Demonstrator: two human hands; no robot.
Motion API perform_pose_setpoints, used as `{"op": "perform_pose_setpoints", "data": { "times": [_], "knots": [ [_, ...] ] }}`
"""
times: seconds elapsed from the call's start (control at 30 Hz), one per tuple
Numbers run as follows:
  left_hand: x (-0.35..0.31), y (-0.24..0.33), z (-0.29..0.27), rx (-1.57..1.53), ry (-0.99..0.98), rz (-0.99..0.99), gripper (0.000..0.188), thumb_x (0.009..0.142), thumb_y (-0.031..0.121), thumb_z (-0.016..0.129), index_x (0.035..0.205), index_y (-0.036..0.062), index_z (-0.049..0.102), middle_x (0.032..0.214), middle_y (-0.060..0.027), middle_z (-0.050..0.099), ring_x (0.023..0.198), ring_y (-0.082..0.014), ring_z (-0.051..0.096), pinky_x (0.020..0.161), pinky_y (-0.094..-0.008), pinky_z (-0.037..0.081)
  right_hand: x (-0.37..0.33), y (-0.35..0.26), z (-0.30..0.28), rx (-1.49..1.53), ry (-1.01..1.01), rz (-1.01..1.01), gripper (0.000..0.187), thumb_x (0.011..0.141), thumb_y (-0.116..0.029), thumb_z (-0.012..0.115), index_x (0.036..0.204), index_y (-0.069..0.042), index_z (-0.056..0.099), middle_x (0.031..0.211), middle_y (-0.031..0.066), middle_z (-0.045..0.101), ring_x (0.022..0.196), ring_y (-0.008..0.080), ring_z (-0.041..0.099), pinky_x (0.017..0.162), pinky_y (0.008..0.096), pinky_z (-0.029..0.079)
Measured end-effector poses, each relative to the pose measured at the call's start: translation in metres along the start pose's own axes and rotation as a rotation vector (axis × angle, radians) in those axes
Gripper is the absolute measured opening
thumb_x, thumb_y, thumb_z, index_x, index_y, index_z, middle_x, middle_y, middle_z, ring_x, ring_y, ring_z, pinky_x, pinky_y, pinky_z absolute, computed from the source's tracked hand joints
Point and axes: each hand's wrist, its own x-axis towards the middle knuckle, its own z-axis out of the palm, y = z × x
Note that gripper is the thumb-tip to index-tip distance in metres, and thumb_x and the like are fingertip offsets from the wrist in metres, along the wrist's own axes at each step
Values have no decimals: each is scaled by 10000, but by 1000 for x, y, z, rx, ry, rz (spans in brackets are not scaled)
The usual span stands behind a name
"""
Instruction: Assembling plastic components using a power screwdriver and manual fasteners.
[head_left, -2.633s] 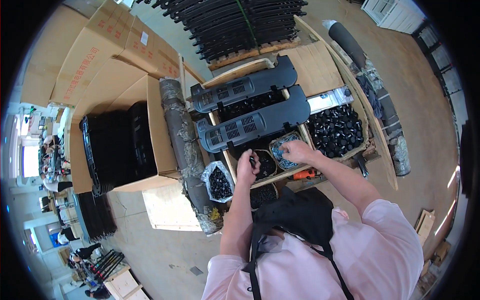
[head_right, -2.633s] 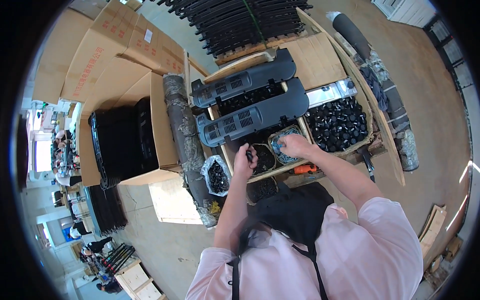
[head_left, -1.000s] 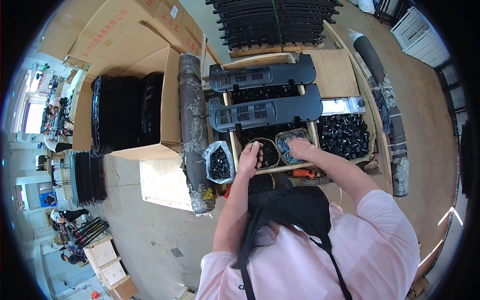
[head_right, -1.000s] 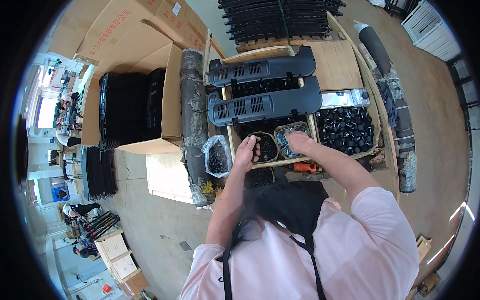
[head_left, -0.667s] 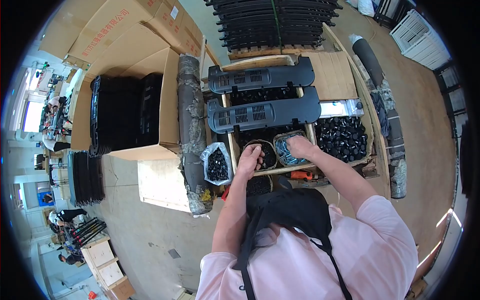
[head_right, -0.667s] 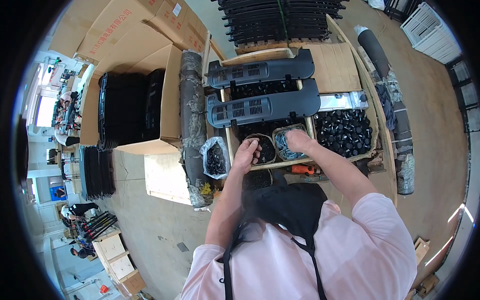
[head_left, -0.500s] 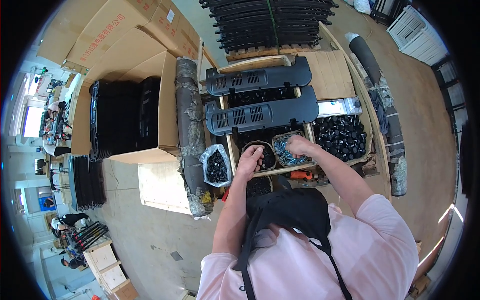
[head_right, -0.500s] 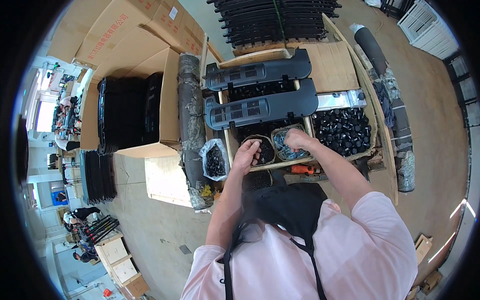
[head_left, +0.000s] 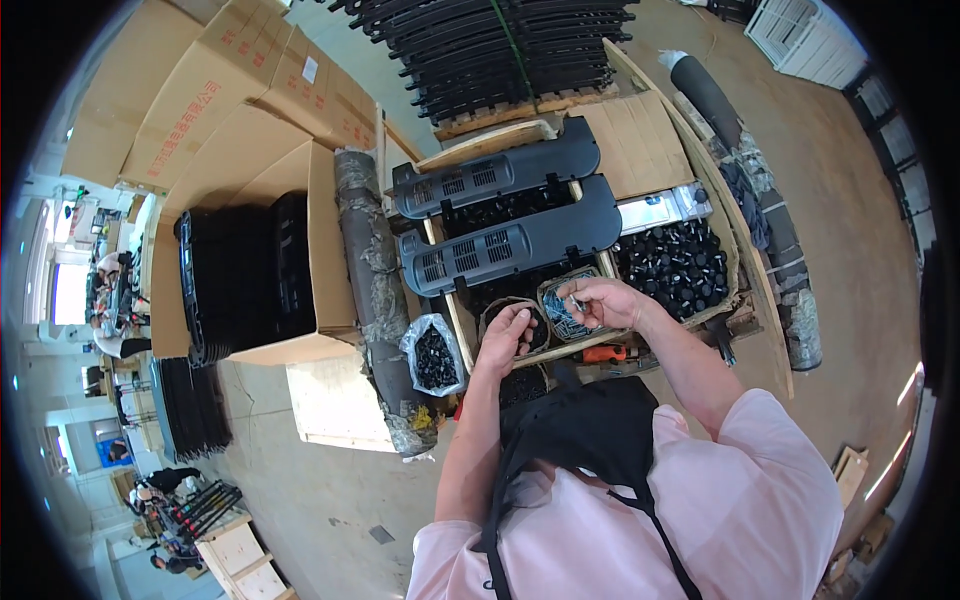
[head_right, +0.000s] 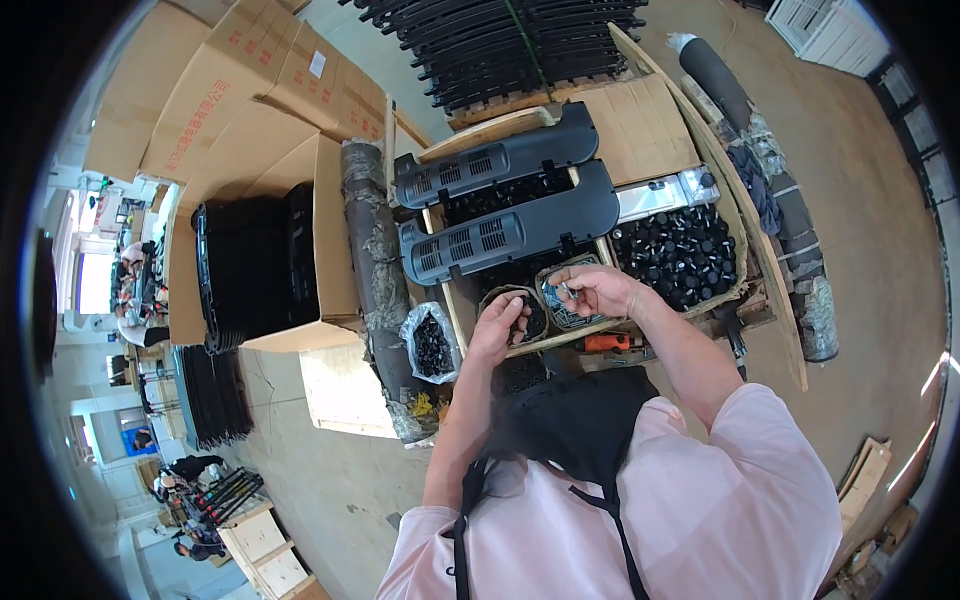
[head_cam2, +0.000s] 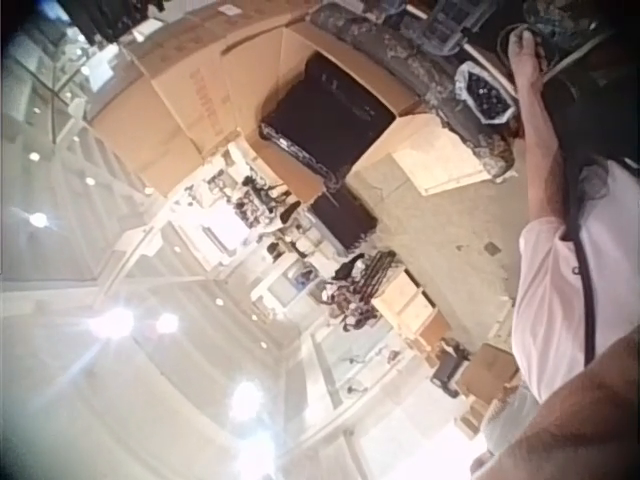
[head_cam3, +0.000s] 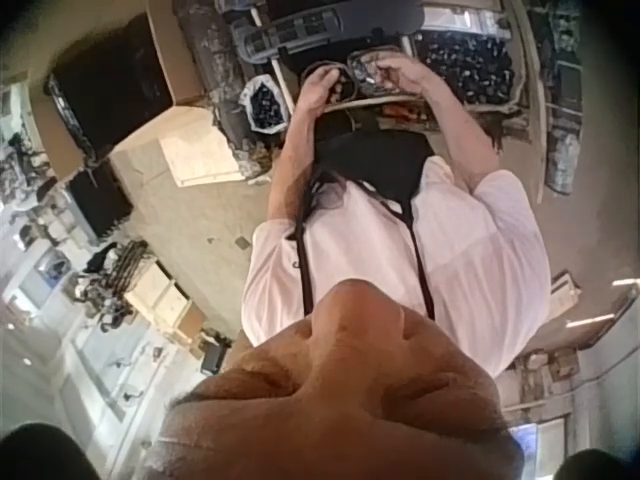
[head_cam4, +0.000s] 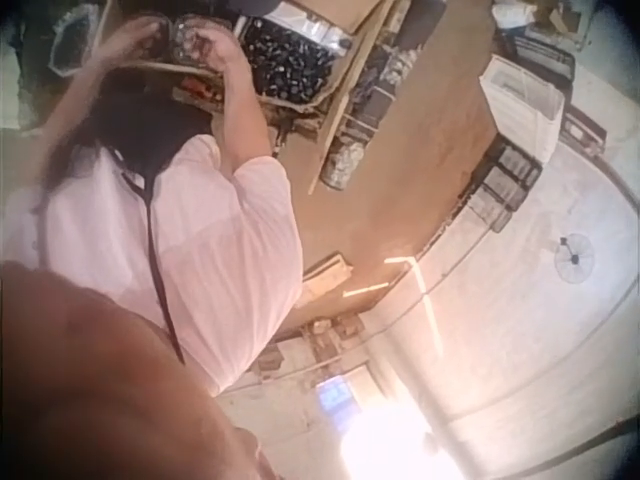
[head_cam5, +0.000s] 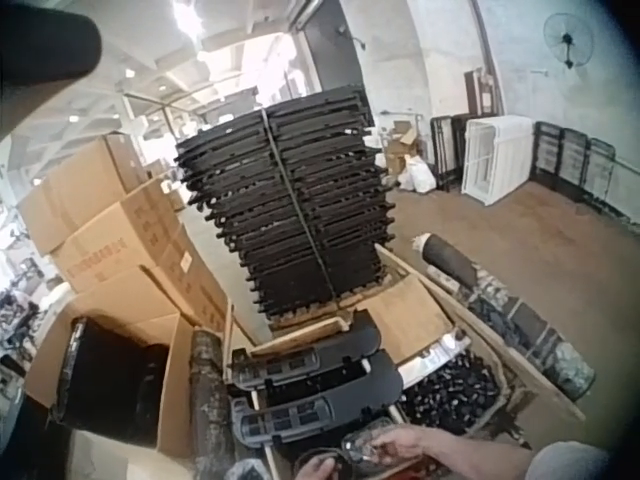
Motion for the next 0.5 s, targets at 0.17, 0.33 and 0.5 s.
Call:
{"op": "perform_pose_setpoints", "data": {
  "times": [0.17,0.33,0.5],
  "knots": [
    [7,6,21,55,-90,18,248,1074,240,620,1289,116,617,940,21,613,732,-40,542,520,-185,411,-13,-5,-8,109,13,-66,424,1034,-70,497,1433,68,530,1259,214,700,1143,311,718,944,424,620],
    [12,7,33,100,-104,29,296,1073,229,621,1324,77,581,947,14,613,730,-37,543,521,-182,431,-14,-4,-11,128,65,-85,393,1053,-110,509,1405,55,568,1201,185,712,1044,259,726,864,374,614],
    [13,15,49,170,-136,82,315,1076,194,603,1347,49,533,973,-3,617,727,-41,535,532,-182,436,-16,3,-20,-158,162,-156,354,1060,-161,527,1334,42,623,1006,100,708,819,161,674,689,282,541]
  ]
}}
